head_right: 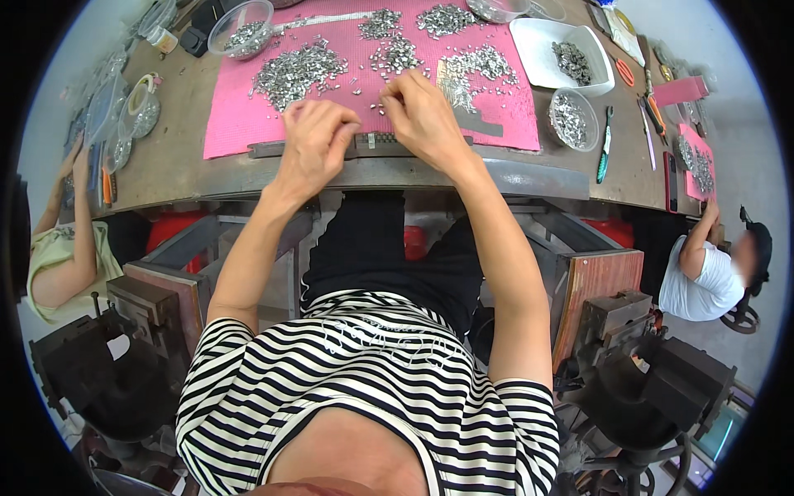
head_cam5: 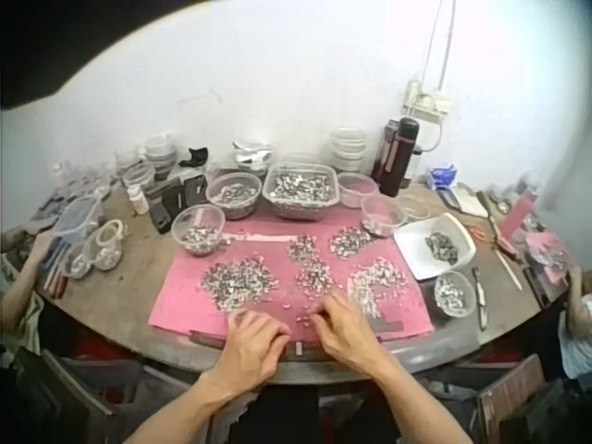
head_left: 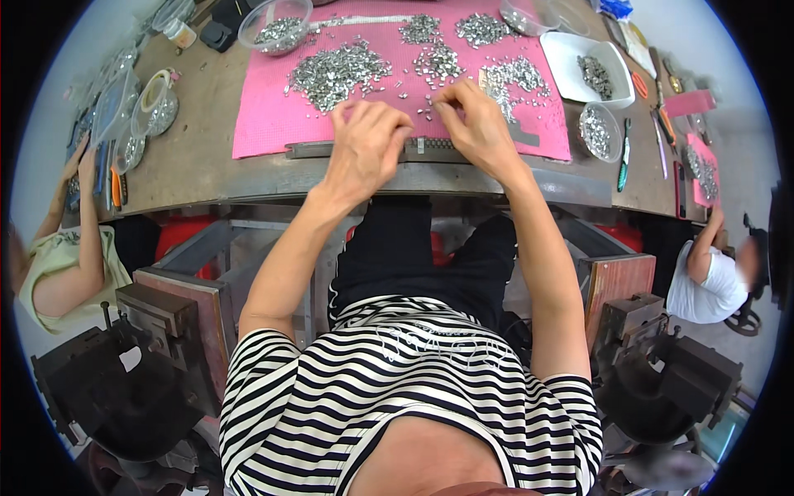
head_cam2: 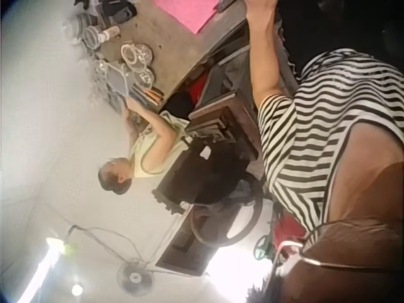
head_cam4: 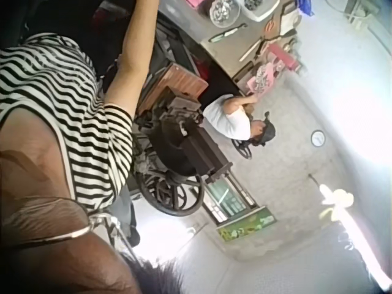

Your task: Assembling small metal components onto a rectangular plate at a workbench.

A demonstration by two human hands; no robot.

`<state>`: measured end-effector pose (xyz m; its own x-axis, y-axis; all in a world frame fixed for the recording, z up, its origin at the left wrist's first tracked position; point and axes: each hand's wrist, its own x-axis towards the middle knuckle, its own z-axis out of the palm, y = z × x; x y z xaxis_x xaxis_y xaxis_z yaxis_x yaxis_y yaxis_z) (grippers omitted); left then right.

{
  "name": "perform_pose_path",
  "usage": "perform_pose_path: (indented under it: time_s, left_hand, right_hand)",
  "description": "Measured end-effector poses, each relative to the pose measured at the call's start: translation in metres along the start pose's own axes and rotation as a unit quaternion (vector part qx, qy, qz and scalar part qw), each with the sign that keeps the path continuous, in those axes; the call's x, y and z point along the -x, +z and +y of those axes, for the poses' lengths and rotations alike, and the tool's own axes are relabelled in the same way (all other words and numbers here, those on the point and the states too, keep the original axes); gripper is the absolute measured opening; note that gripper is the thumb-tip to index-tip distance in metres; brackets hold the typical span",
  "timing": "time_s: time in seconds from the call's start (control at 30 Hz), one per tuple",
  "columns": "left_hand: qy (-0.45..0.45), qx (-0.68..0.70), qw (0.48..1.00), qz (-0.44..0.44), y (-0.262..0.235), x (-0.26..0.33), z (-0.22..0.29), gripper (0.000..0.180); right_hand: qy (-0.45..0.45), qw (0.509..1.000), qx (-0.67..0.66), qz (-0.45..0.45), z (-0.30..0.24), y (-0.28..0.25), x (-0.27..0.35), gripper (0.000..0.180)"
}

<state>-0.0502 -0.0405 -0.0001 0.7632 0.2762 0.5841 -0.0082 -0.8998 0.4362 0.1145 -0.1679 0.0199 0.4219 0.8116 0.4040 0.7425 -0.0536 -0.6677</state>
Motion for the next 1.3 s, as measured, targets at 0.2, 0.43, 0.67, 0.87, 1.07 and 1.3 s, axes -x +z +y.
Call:
perform_pose_path:
  time_s: [0.2, 0.43, 0.67, 0.87, 1.07, 1.3]
  left_hand:
    - [0.026, 0.028, 0.999, 0.000, 0.021, 0.009, 0.010, 0.013]
    - [0.032, 0.013, 0.999, 0.004, 0.023, 0.010, 0.015, 0.013]
    - [-0.049, -0.061, 0.997, 0.028, 0.003, 0.002, -0.014, 0.032]
    - [-0.080, -0.139, 0.980, -0.121, -0.020, 0.015, -0.037, 0.043]
    - [-0.104, -0.064, 0.987, -0.104, -0.038, 0.027, -0.025, 0.031]
    - [-0.137, -0.084, 0.986, 0.054, -0.040, 0.018, -0.039, 0.009]
  right_hand:
    - [-0.039, 0.999, 0.013, -0.011, -0.003, 0.000, 0.040, 0.011]
    - [-0.120, 0.988, 0.095, 0.002, 0.000, 0.005, 0.049, 0.016]
    - [-0.180, 0.971, 0.156, 0.017, -0.001, 0.005, 0.052, 0.016]
    - [-0.149, 0.982, 0.110, 0.022, -0.005, 0.002, 0.030, 0.012]
    - [-0.148, 0.981, 0.127, 0.020, 0.009, 0.030, -0.020, 0.010]
    - [-0.105, 0.977, 0.182, -0.020, 0.011, 0.066, -0.048, 0.010]
